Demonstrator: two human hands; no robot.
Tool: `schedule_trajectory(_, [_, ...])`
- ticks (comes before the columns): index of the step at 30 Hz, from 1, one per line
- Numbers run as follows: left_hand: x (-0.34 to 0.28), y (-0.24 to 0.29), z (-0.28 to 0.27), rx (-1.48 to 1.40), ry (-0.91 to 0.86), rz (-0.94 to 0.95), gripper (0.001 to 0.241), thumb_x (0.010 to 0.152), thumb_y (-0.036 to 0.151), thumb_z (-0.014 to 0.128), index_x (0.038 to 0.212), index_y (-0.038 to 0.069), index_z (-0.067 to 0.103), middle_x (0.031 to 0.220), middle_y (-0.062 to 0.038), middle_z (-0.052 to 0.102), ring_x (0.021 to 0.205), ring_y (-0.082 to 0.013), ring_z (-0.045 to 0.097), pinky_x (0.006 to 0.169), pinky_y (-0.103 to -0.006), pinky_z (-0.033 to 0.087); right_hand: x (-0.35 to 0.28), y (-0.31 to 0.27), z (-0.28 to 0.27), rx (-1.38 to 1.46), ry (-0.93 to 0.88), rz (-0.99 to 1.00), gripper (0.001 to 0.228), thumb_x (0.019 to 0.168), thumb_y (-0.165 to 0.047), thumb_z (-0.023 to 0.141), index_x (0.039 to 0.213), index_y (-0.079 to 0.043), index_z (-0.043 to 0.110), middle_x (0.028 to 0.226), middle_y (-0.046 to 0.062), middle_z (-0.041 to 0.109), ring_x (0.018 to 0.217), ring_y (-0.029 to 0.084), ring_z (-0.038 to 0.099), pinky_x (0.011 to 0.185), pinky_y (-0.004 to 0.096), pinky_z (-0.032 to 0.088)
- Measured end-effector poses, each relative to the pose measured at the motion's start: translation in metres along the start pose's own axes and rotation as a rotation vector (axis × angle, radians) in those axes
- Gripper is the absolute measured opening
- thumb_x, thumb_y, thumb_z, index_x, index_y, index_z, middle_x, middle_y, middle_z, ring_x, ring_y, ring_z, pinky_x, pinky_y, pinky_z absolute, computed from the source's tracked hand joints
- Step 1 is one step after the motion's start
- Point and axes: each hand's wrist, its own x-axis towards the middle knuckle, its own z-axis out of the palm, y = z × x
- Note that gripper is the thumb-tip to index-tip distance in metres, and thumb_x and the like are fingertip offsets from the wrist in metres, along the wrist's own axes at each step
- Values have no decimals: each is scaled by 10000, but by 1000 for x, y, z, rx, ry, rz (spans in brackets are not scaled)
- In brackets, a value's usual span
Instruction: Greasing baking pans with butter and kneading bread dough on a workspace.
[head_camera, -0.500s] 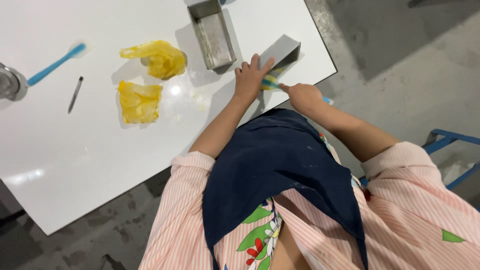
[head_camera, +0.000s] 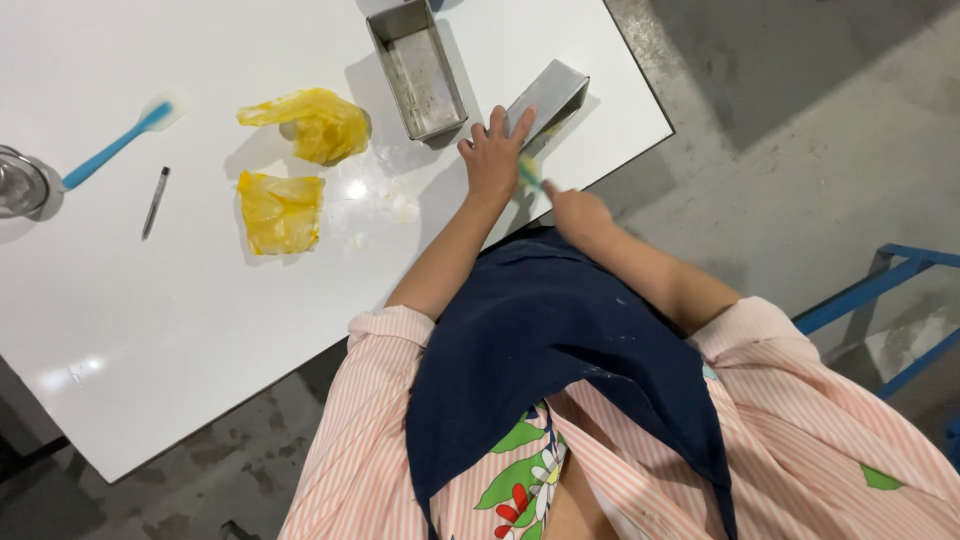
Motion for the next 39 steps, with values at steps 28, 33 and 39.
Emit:
schedule_trajectory(28, [-3,-12,-1,-80,-86,34,886,845,-46,602,1540,466,397,1463,-91,431,1101,-326,460,860,-548,359,-11,26,1,45,39,100,614,990,-78,479,1564,-293,446,902,206,717,803,392,737,646,520,588])
schedule_trajectory(33, [7,-23,-20,-136,-105,-29,833,857,169,709,1562,392,325,1428,-96,441,1236,-393,438,903,-667,378,-3,21,9,262,27,-234,379,970,-260,619,1342,-251,690,1032,211,746,926,388,707,868,498,554])
schedule_trajectory(39, [41,-4,-67,-456,142,-113,777,944,227,681,1611,217,283,1403,-113,514,1205,-388,499,937,-603,423,-12,35,-81,388,-98,3,392,984,-289,573,1361,-319,676,1125,147,753,1015,339,711,942,456,533])
